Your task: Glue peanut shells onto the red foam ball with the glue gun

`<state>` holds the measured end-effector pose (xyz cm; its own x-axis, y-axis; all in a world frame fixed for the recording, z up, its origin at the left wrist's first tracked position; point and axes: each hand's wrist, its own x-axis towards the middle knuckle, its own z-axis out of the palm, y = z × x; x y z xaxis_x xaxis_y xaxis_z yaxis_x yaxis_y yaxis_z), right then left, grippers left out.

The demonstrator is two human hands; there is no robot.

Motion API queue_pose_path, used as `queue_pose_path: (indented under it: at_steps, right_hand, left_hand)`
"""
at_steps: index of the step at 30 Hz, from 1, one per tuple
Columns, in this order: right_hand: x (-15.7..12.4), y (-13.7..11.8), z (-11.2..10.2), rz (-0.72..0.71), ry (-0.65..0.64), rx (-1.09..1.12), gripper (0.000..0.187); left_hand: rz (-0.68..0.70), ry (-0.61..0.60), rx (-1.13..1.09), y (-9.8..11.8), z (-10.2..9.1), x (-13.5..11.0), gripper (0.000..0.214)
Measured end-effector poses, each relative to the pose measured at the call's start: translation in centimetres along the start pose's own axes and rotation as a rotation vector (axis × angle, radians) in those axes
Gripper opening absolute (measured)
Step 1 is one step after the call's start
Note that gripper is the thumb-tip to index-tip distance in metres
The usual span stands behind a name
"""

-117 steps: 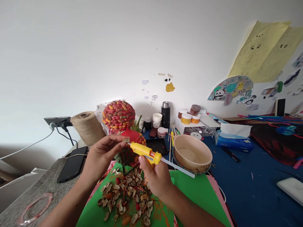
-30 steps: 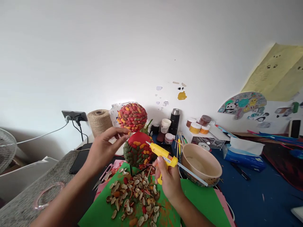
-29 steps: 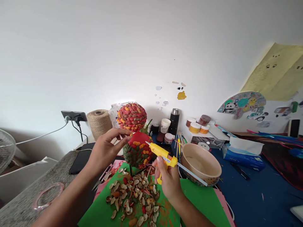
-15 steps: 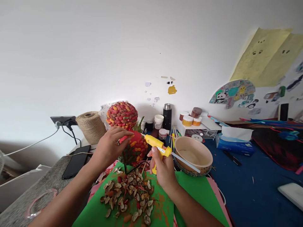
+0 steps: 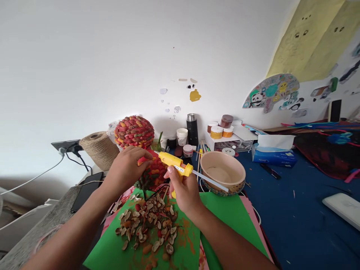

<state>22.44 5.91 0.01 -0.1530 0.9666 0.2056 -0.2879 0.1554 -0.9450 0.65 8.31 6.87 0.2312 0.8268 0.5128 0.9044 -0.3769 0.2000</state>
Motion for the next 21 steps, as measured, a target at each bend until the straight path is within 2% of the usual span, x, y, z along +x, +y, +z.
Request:
queue_pose_path:
  at_steps: [6,15,21]
  right_hand:
    - [-0.15,0.12,0.1,0.015,-0.034,-0.028,0.081]
    - [-0.34,0.32,0.06,0.03,-0.04,-0.056,0.073]
    - [-0.47,0.05,0.23,0.06,-0.048,-0.08,0.076]
  left_hand:
    - [0.052,-0.013,0.092,0.4,-0.08,-0.03,0.021]
    - [0.067,-0.035,0.185,0.35,-0.13,0.05,0.022]
    - [0.093,-0.031,0.218,0.34,0.09,0.1,0.022]
